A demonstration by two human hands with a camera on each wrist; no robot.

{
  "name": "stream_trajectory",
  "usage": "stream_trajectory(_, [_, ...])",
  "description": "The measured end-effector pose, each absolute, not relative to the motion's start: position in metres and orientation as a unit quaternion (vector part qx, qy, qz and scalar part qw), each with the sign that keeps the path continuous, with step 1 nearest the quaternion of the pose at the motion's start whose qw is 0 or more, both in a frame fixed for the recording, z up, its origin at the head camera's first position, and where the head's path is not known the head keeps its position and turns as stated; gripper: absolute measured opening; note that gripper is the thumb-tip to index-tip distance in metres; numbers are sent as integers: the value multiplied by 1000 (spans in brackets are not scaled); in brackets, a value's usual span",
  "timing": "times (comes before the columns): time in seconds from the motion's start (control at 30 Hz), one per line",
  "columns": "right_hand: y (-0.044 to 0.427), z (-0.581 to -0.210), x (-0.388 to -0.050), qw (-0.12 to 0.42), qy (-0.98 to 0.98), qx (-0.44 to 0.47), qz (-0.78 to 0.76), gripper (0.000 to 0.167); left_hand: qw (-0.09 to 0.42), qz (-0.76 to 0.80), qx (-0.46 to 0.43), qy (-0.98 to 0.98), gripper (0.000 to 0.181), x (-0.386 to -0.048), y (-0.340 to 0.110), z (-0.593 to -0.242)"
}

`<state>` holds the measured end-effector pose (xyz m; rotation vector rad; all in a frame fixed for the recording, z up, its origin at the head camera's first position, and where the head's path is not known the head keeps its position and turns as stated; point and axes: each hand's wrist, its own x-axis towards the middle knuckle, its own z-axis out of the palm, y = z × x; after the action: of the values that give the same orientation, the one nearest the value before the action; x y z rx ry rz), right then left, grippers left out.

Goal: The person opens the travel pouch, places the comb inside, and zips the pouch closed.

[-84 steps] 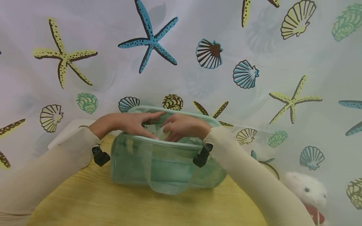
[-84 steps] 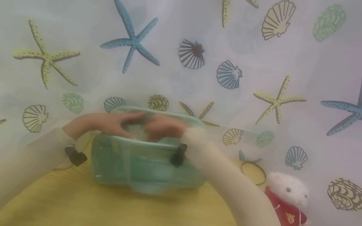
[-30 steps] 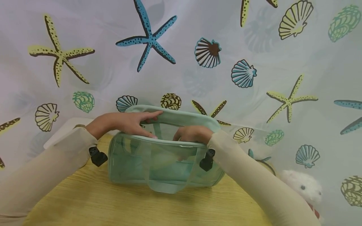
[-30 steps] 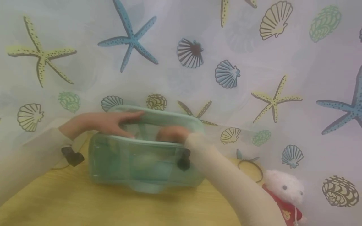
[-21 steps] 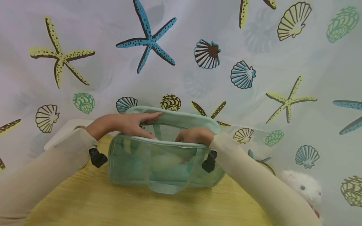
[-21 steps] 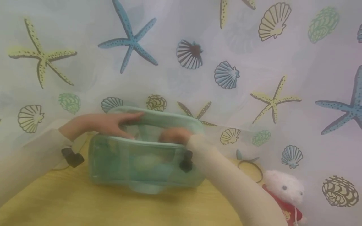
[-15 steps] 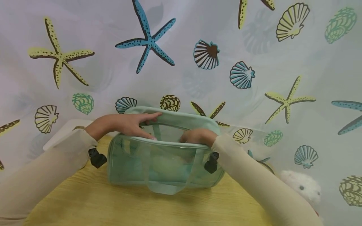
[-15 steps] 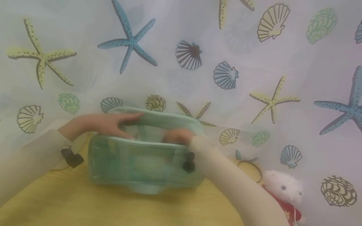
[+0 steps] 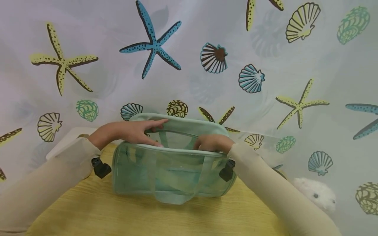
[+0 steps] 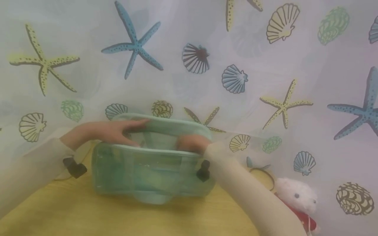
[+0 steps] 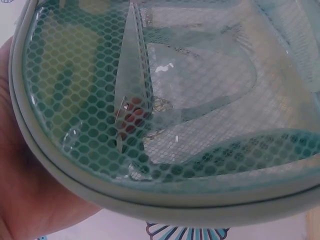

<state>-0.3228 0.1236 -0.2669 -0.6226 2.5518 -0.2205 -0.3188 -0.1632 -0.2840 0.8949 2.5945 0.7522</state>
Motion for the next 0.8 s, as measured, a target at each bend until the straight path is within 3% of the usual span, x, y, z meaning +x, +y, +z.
stream_trajectory(0.1, [122, -264, -323, 258, 938, -213, -91, 30, 123, 266, 308, 905, 97, -317, -165, -286])
stream_trajectory(0.2, [118, -260, -324, 259, 937, -212, -104, 33, 68, 267, 315, 908, 85, -317, -168, -286])
stream_trajectory(0.43, [107, -257, -326, 241, 937, -227, -109, 33, -85, 261, 329, 904, 31, -320, -187, -289])
stream_trajectory(0.53, [98, -256, -324, 220, 941, -236, -102, 33, -122, 250, 305, 911, 15, -317, -200, -288])
stream_trajectory(0.6, [90, -254, -322, 213, 940, -245, -107, 34, -114, 243, 294, 917, 11, -314, -211, -286])
stream_trajectory(0.8, [64, -255, -319, 221, 935, -249, -121, 41, -23, 246, 280, 928, 10, -309, -234, -284])
